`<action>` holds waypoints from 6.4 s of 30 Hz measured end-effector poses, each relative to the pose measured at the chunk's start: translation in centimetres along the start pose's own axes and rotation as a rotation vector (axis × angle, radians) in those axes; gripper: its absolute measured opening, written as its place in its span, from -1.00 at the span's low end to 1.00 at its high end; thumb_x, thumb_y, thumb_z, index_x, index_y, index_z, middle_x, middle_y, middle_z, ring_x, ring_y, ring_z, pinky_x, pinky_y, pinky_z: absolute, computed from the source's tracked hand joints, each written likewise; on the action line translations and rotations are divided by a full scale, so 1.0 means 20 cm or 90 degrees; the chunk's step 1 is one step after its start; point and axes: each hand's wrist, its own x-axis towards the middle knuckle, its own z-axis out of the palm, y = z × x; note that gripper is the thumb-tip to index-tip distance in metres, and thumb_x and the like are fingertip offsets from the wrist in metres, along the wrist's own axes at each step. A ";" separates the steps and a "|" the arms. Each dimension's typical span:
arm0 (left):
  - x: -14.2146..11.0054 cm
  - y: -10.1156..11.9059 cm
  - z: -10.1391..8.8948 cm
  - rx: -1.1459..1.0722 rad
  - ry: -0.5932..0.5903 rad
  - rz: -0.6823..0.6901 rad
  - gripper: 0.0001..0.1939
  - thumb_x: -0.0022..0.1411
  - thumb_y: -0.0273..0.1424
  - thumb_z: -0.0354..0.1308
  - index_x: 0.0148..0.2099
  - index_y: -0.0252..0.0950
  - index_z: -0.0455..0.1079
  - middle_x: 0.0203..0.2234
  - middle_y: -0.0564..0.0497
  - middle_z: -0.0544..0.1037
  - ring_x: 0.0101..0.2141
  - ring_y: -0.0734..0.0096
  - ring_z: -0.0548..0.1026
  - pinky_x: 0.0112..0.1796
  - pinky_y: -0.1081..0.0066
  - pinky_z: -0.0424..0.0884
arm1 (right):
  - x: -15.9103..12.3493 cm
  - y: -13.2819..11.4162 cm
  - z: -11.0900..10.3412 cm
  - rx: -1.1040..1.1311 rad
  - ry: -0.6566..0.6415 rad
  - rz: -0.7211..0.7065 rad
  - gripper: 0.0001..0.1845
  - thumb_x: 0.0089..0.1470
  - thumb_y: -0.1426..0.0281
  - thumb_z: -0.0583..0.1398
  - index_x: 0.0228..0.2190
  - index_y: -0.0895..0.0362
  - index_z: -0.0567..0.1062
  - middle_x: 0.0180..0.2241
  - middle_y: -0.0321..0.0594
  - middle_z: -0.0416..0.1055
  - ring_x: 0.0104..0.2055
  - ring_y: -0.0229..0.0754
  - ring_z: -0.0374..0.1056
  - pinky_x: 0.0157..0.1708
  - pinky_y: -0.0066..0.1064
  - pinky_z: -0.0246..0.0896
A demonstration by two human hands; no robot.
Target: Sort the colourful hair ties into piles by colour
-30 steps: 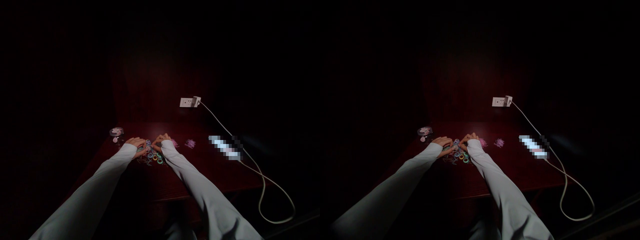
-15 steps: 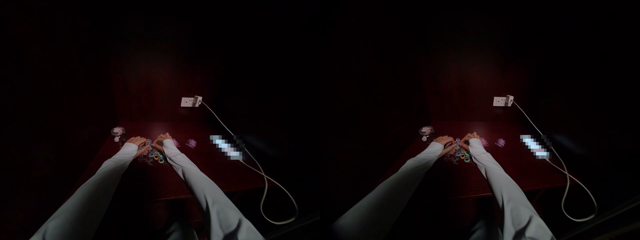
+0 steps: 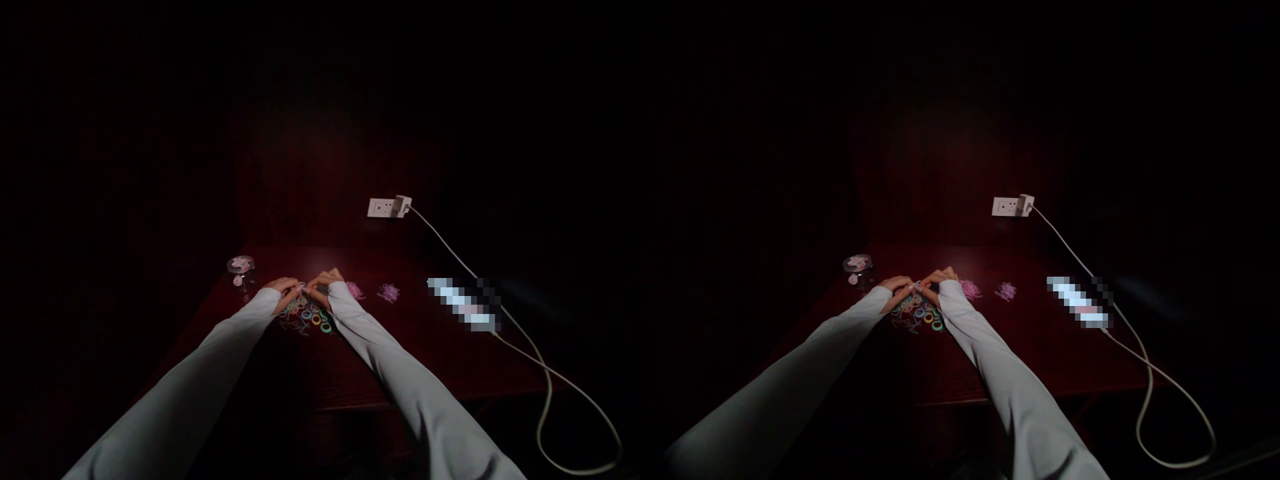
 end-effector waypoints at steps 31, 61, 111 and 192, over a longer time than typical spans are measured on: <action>0.03 0.02 0.03 -0.027 0.040 -0.024 -0.70 0.42 -0.27 -0.06 -0.30 -0.27 0.40 -0.45 0.05 0.41 -0.39 0.39 0.33 -0.30 0.42 0.26 | -0.01 0.02 0.00 0.017 0.020 0.020 -0.70 0.26 0.11 0.22 -0.33 0.00 0.67 -0.39 -0.24 0.52 -0.20 -0.12 0.31 -0.13 -0.30 0.20; 0.02 0.03 -0.02 -0.034 0.032 0.043 -0.71 0.43 -0.27 -0.06 -0.29 -0.26 0.38 -0.39 0.01 0.49 -0.34 0.35 0.40 -0.24 0.39 0.30 | -0.03 0.04 -0.10 -0.180 -0.004 -0.073 -0.77 0.27 0.14 0.25 -0.26 -0.06 0.69 -0.29 -0.25 0.55 -0.11 -0.10 0.23 -0.08 -0.26 -0.02; -0.02 0.01 -0.08 0.115 0.046 0.033 -0.88 0.34 -0.38 0.10 -0.17 -0.21 0.47 -0.24 0.01 0.56 -0.14 0.23 0.43 -0.08 0.27 0.27 | -0.02 0.12 -0.16 -0.281 0.034 -0.099 -0.74 0.30 0.17 0.17 -0.13 -0.06 0.63 -0.15 -0.19 0.53 -0.05 -0.04 0.19 -0.03 -0.20 -0.05; -0.02 -0.02 -0.01 0.121 0.007 0.139 -0.79 0.40 -0.34 0.04 -0.29 -0.25 0.41 -0.34 0.01 0.49 -0.22 0.29 0.40 -0.15 0.34 0.29 | -0.04 0.02 -0.08 -0.190 -0.078 -0.130 -0.89 0.18 0.28 0.33 -0.34 0.02 0.67 -0.24 -0.22 0.54 -0.12 -0.09 0.16 -0.10 -0.26 -0.09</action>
